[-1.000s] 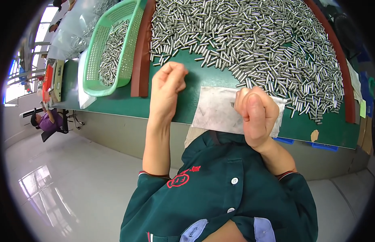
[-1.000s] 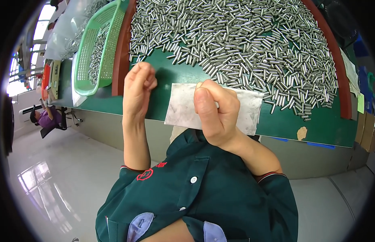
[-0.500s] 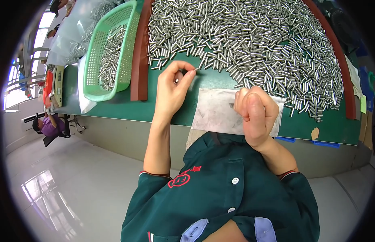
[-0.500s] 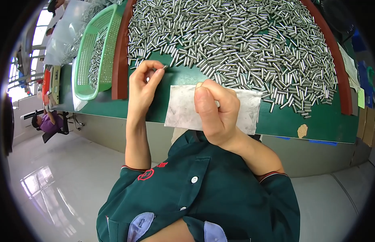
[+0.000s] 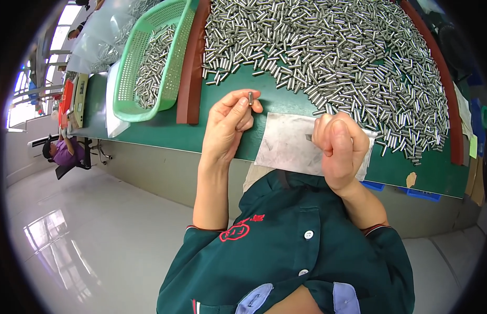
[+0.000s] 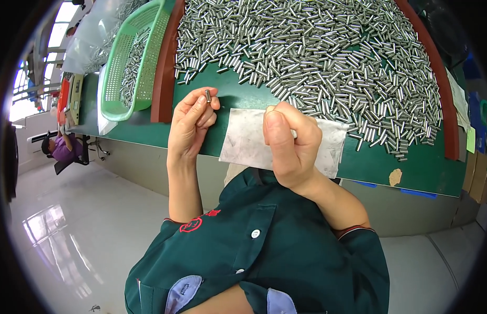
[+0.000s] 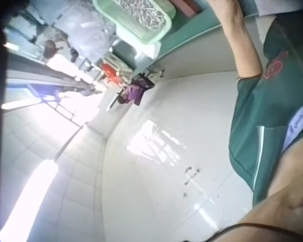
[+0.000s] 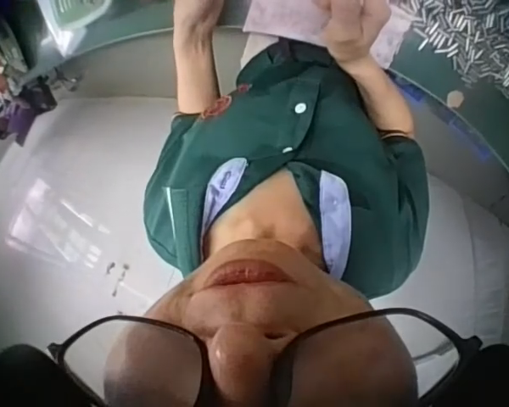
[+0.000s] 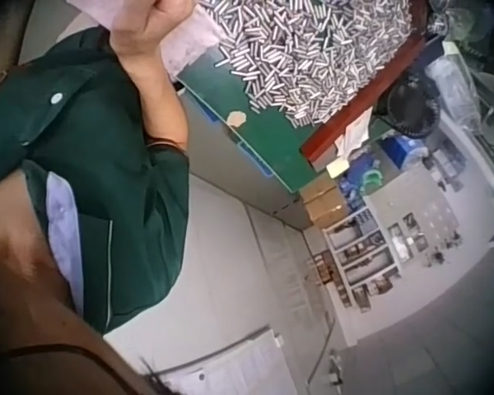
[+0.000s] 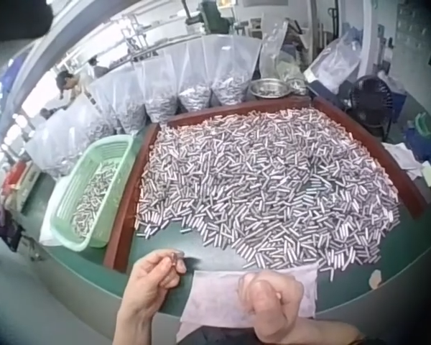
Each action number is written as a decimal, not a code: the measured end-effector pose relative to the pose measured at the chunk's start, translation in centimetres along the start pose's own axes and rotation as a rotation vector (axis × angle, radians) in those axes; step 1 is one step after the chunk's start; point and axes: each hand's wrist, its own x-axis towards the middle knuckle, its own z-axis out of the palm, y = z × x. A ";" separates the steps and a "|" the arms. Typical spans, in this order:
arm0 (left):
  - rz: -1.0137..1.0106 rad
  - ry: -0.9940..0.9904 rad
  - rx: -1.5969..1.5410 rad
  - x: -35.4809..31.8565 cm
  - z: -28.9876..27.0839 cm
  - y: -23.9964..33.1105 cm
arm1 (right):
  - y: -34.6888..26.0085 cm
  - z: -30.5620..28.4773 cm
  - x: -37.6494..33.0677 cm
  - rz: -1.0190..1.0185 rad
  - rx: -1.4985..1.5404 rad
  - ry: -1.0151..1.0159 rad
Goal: Inspecting small cylindrical metal pins at a manufacturing workbench using a hand tool.
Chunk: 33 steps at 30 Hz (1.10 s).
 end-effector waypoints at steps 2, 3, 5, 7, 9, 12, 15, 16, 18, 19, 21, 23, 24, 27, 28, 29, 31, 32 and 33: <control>-0.009 0.004 -0.004 -0.1 0.0 0.0 | 0.3 -0.3 -0.1 -0.014 0.033 0.003; -0.008 0.004 -0.004 -0.1 0.1 0.0 | 0.5 -0.4 -0.1 -0.026 0.067 0.006; -0.006 0.013 -0.007 -0.1 0.3 0.0 | 0.5 -0.6 -0.2 -0.015 0.065 0.000; 0.026 0.035 0.179 -0.4 0.6 -0.1 | 0.6 -0.7 -0.2 0.000 0.060 -0.002; 0.104 0.069 0.491 -1.5 2.0 0.1 | 0.4 -0.6 -0.3 0.003 0.032 0.030; 0.287 -0.021 1.022 -2.9 3.8 0.3 | 0.3 -0.6 0.1 0.022 0.095 0.026; 0.434 -0.075 1.145 -3.4 5.1 -1.4 | 0.3 -0.4 0.2 0.061 0.182 0.081; 0.426 -0.081 1.141 -3.4 5.3 -1.7 | 0.4 -0.3 0.4 0.014 0.264 0.097; 0.404 -0.013 1.198 -3.3 5.5 -2.1 | 0.1 -0.3 0.8 -0.009 0.303 0.137; 0.433 0.002 1.230 -3.3 5.6 -2.3 | 0.1 -0.5 0.9 0.012 0.245 0.144; 0.452 0.006 1.241 -3.2 5.6 -2.7 | 0.6 -0.4 1.1 0.018 0.167 0.163; 0.473 0.014 1.254 -3.2 5.5 -3.0 | 0.6 -0.3 1.1 0.059 0.185 0.195; 0.473 0.022 1.240 -3.2 5.4 -3.2 | 0.4 -0.2 1.1 0.102 0.186 0.214; 0.470 0.036 1.230 -3.3 5.5 -3.2 | 0.9 -0.4 1.1 0.108 0.188 0.230; 0.468 0.046 1.234 -3.4 5.5 -3.2 | 0.9 -0.4 1.2 0.105 0.214 0.245; 0.466 0.041 1.233 -3.4 5.5 -3.3 | 1.0 -0.4 1.2 0.101 0.238 0.261; 0.459 0.052 1.224 -3.3 5.4 -3.4 | 1.0 -0.3 1.2 0.116 0.244 0.276; 0.458 0.048 1.224 -3.3 5.4 -3.4 | 1.0 -0.3 1.3 0.128 0.272 0.279; 0.461 0.047 1.218 -3.3 5.4 -3.4 | 1.0 -0.3 1.3 0.140 0.300 0.281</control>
